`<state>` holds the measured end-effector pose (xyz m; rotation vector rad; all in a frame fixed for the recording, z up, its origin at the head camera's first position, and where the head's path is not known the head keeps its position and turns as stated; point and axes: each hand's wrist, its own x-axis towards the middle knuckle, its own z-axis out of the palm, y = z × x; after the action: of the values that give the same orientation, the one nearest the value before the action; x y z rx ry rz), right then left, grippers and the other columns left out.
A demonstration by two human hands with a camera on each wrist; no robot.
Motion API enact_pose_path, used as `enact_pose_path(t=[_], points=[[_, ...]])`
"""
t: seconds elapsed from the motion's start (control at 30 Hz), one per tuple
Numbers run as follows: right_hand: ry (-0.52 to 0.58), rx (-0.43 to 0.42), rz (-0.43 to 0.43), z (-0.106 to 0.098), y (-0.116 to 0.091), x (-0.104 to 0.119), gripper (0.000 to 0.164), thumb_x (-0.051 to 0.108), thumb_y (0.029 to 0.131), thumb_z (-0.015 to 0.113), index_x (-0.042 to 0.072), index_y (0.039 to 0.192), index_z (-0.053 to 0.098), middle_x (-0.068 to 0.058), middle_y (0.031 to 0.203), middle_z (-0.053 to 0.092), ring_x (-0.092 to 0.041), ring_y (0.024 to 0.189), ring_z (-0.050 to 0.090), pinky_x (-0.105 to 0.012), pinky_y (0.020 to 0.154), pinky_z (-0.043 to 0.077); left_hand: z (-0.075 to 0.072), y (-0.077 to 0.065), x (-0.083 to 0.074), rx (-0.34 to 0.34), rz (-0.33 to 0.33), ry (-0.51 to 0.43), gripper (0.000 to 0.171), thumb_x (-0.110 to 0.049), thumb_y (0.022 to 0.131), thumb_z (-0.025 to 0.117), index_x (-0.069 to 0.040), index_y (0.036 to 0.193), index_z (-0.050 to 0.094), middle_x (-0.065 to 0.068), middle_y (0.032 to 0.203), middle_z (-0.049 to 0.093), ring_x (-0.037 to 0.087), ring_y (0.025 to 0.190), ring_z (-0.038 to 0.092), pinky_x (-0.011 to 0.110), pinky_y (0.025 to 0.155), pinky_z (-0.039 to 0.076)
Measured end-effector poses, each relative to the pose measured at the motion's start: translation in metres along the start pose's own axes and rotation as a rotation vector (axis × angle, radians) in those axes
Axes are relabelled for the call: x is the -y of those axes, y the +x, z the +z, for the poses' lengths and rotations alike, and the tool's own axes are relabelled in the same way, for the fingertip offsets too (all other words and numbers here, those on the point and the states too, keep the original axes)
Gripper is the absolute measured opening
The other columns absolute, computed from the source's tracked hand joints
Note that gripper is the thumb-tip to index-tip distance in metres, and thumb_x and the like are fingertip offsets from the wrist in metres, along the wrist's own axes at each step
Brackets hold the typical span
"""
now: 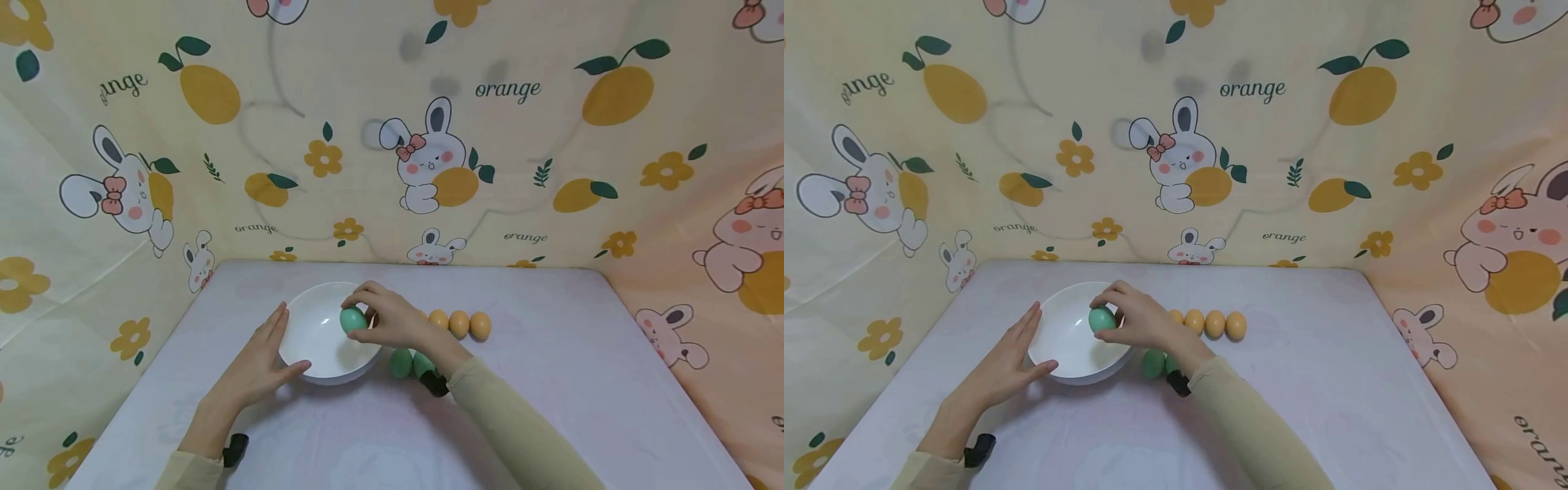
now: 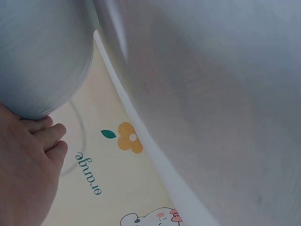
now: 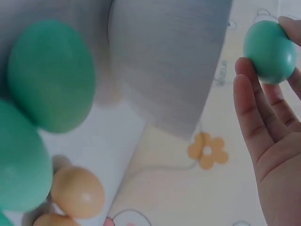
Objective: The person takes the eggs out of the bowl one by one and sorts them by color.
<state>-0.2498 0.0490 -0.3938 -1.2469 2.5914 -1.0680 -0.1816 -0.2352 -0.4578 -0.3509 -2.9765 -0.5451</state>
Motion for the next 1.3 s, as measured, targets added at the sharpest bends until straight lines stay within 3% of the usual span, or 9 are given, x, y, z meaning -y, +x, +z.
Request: enact_pose_path(t=[0.5, 0.83, 1.07, 1.3], points=[[0.088, -0.159, 0.026, -0.021, -0.049, -0.011, 0.043, 0.026, 0.080, 0.076, 0.020, 0.120, 0.060, 0.007, 0.119, 0.051, -0.010, 0.076, 0.062, -0.025, 0.066, 0.056, -0.001, -0.001, -0.001, -0.007, 0.017, 0.003, 0.112, -0.075, 0.077, 0.053, -0.007, 0.153, 0.006, 0.006, 0.160, 0.002, 0.036, 0.143, 0.017, 0.057, 0.110, 0.026], [0.071, -0.245, 0.024, -0.030, -0.077, -0.023, 0.044, 0.029, 0.078, 0.078, 0.019, 0.118, 0.061, 0.005, 0.118, 0.052, -0.012, 0.085, 0.062, -0.032, 0.067, 0.057, -0.001, -0.001, -0.001, -0.002, 0.009, -0.001, 0.113, -0.078, 0.076, 0.051, -0.007, 0.153, 0.006, 0.004, 0.160, 0.000, 0.035, 0.143, 0.016, 0.057, 0.111, 0.025], [0.061, -0.300, 0.092, -0.033, -0.098, -0.034, 0.043, 0.029, 0.077, 0.079, 0.022, 0.116, 0.062, 0.008, 0.116, 0.052, -0.010, 0.092, 0.058, -0.027, 0.076, 0.056, 0.000, -0.001, 0.000, -0.008, 0.016, 0.002, 0.113, -0.077, 0.076, 0.051, -0.007, 0.153, 0.006, 0.007, 0.160, 0.004, 0.036, 0.143, 0.017, 0.057, 0.110, 0.026], [0.058, -0.340, 0.141, -0.037, -0.117, -0.043, 0.044, 0.028, 0.077, 0.080, 0.019, 0.116, 0.062, 0.006, 0.116, 0.052, -0.014, 0.094, 0.060, -0.026, 0.076, 0.056, 0.000, 0.000, 0.000, -0.009, 0.020, 0.004, 0.114, -0.077, 0.076, 0.052, -0.006, 0.152, 0.007, 0.009, 0.160, 0.005, 0.036, 0.143, 0.017, 0.057, 0.111, 0.026]])
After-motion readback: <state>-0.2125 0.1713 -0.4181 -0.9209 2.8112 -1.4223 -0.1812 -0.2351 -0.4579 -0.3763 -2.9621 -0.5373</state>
